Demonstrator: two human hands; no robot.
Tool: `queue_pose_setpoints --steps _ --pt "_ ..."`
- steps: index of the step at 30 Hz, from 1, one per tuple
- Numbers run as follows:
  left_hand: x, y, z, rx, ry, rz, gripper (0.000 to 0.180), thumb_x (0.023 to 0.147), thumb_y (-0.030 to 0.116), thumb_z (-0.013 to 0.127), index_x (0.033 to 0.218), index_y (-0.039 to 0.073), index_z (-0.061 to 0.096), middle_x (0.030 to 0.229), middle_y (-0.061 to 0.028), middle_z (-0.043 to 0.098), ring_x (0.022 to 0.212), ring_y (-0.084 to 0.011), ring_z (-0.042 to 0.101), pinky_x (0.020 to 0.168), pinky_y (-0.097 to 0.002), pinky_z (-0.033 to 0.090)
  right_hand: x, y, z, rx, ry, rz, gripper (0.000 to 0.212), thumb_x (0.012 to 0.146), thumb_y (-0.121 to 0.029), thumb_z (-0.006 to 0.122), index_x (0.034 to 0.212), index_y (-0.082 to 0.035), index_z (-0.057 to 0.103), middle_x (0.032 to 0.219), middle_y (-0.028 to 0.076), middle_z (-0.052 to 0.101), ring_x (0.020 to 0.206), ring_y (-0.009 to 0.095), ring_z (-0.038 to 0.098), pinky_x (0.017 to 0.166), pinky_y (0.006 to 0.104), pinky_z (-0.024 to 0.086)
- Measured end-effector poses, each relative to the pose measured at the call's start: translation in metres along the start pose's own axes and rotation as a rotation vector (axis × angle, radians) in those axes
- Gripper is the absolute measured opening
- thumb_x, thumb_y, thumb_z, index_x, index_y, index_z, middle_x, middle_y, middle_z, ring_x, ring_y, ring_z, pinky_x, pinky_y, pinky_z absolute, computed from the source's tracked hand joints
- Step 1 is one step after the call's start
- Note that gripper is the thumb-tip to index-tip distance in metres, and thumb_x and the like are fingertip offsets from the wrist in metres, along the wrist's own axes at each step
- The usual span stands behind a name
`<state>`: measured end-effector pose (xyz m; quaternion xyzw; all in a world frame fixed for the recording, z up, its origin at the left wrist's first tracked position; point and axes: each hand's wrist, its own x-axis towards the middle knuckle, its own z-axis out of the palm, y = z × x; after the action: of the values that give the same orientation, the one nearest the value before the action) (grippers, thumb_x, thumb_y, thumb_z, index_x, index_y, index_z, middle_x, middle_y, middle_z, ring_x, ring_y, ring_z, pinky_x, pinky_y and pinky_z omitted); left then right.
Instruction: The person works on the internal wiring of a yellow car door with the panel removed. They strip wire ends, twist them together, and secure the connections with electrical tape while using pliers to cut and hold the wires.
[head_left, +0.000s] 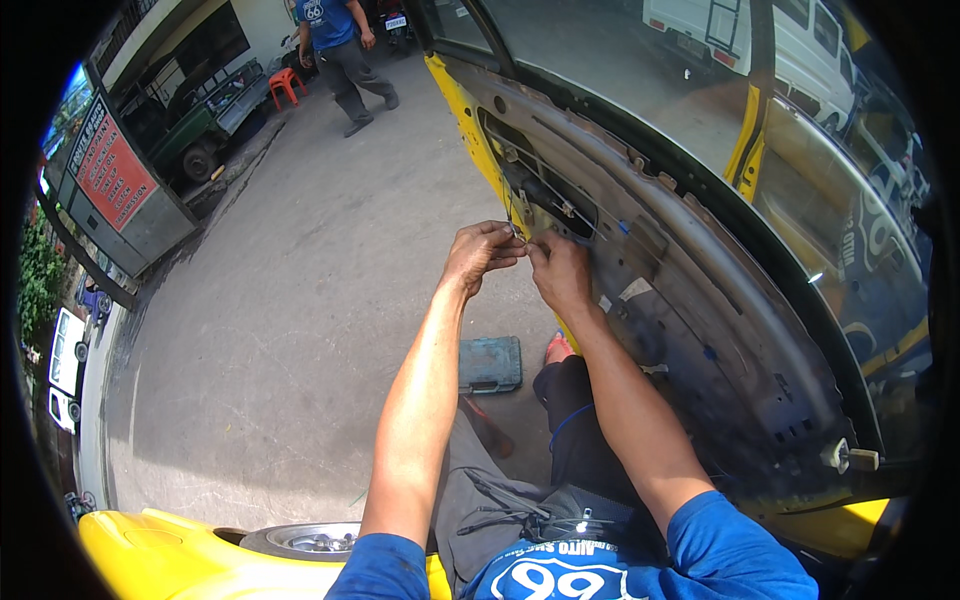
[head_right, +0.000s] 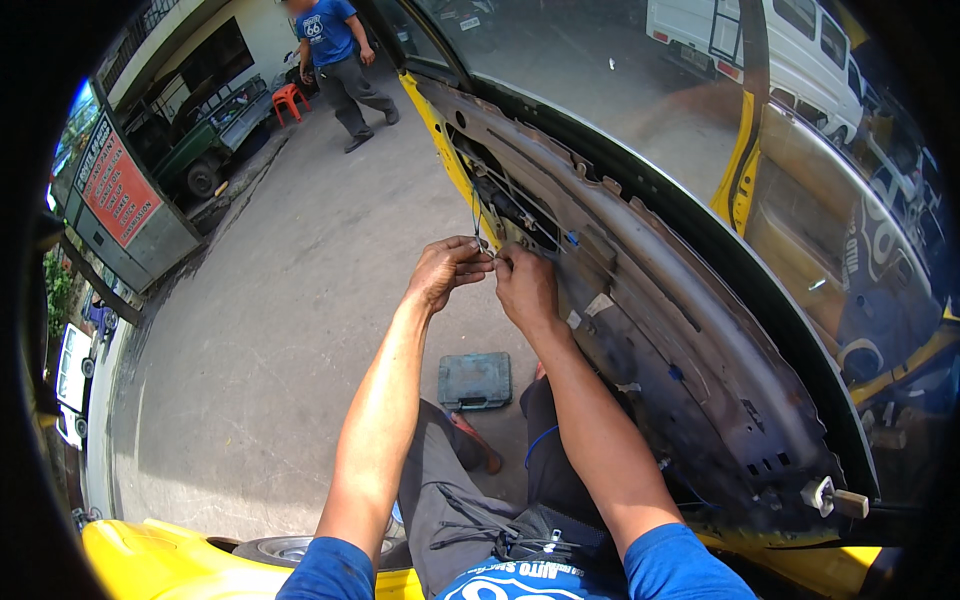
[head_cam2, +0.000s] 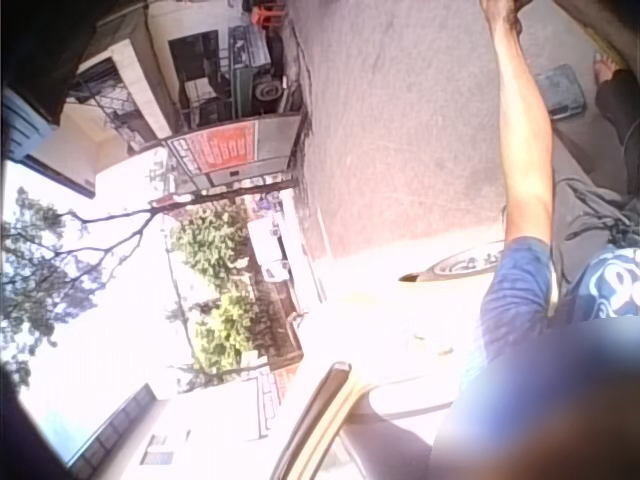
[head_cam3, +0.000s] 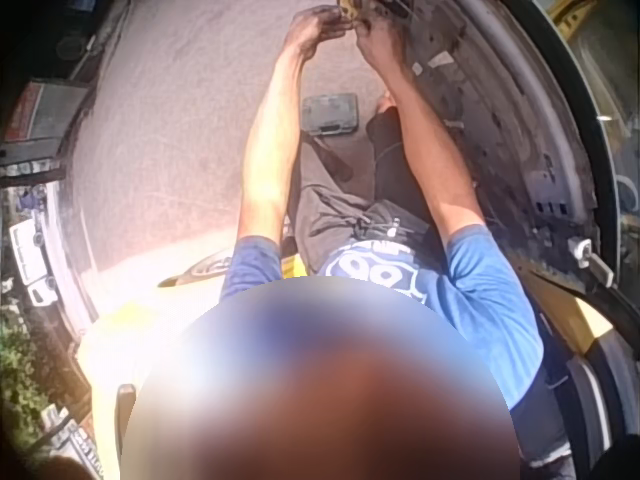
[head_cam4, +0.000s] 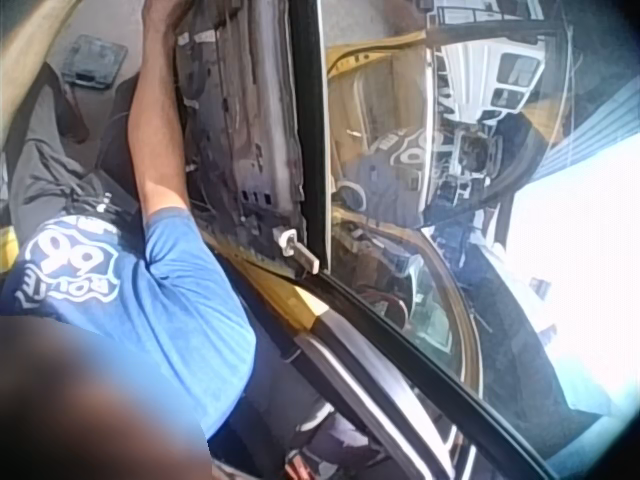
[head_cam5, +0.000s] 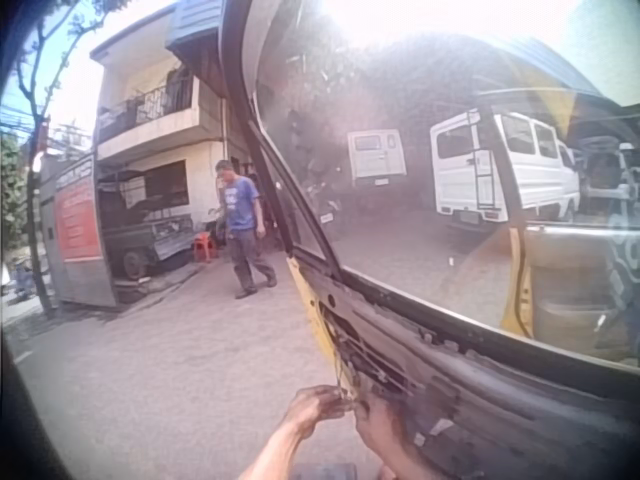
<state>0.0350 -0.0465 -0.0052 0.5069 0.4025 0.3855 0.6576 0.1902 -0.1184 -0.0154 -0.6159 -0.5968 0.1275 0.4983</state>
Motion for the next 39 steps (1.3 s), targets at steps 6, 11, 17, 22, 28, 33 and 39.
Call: queue_pose_setpoints --steps 6,11,17,22,28,33,39 --pt "0.000 -0.001 0.000 0.007 -0.007 -0.004 0.024 0.104 0.018 0.062 0.118 -0.001 0.066 0.100 -0.0115 0.075 0.094 -0.0222 0.075 0.085 -0.0340 0.061 0.000 0.003 0.001 -0.002 -0.005 -0.001 0.014 0.092 -0.014 0.070 0.096 -0.001 0.072 0.087 0.024 0.073 0.085 0.042 0.072 0.074 0.0478 0.056" --pt "0.002 -0.005 -0.001 -0.001 -0.012 -0.003 0.022 0.104 0.018 0.061 0.117 0.001 0.065 0.100 -0.0107 0.074 0.094 -0.0213 0.075 0.084 -0.0335 0.061 -0.001 0.006 0.004 0.002 0.003 -0.022 0.013 0.092 -0.013 0.071 0.095 -0.001 0.072 0.086 0.023 0.073 0.083 0.041 0.072 0.074 0.0478 0.056" --pt "0.004 -0.008 -0.002 -0.008 -0.008 0.011 0.022 0.104 0.018 0.060 0.117 0.001 0.064 0.101 -0.0102 0.073 0.094 -0.0212 0.075 0.083 -0.0343 0.061 -0.001 0.007 0.004 0.021 -0.014 0.008 0.018 0.091 -0.018 0.072 0.097 -0.001 0.075 0.088 0.023 0.074 0.083 0.040 0.073 0.073 0.0455 0.055" --pt "0.006 -0.011 -0.005 -0.031 0.140 0.006 0.031 0.104 0.015 0.054 0.129 -0.004 0.059 0.114 -0.0169 0.071 0.097 -0.0264 0.075 0.084 -0.0371 0.062 -0.020 0.009 0.001 0.133 -0.041 0.171 0.013 0.094 -0.012 0.069 0.098 0.000 0.072 0.078 0.017 0.073 0.074 0.029 0.073 0.069 0.0419 0.056" --pt "-0.079 -0.040 0.037 -0.032 0.173 -0.047 0.062 0.106 0.017 0.048 0.155 -0.015 0.028 0.134 -0.0297 0.062 0.107 -0.0338 0.074 0.088 -0.0378 0.062 -0.063 -0.025 -0.032 0.814 -0.074 0.303 0.018 0.100 -0.007 0.061 0.113 0.004 0.068 0.085 0.007 0.073 0.074 0.012 0.069 0.070 0.0286 0.057" --pt "-0.199 -0.067 0.105 -0.293 -0.197 0.226 0.074 0.112 0.042 0.043 0.165 -0.001 0.015 0.148 -0.0238 0.049 0.129 -0.0285 0.061 0.112 -0.0406 0.045 -0.107 -0.065 -0.102 0.717 -0.146 0.281 0.023 0.103 -0.012 0.056 0.119 0.003 0.064 0.101 0.009 0.070 0.089 0.014 0.068 0.080 0.0304 0.059" --pt "-0.238 -0.058 0.137 0.156 -0.444 0.347 0.036 0.105 0.020 0.066 0.132 -0.003 0.063 0.096 -0.0064 0.071 0.078 -0.0102 0.060 0.071 -0.0245 0.048 -0.194 -0.068 -0.222 0.714 -0.128 0.246 0.024 0.099 -0.011 0.069 0.118 0.004 0.070 0.097 0.007 0.074 0.087 0.013 0.070 0.084 0.0293 0.058"
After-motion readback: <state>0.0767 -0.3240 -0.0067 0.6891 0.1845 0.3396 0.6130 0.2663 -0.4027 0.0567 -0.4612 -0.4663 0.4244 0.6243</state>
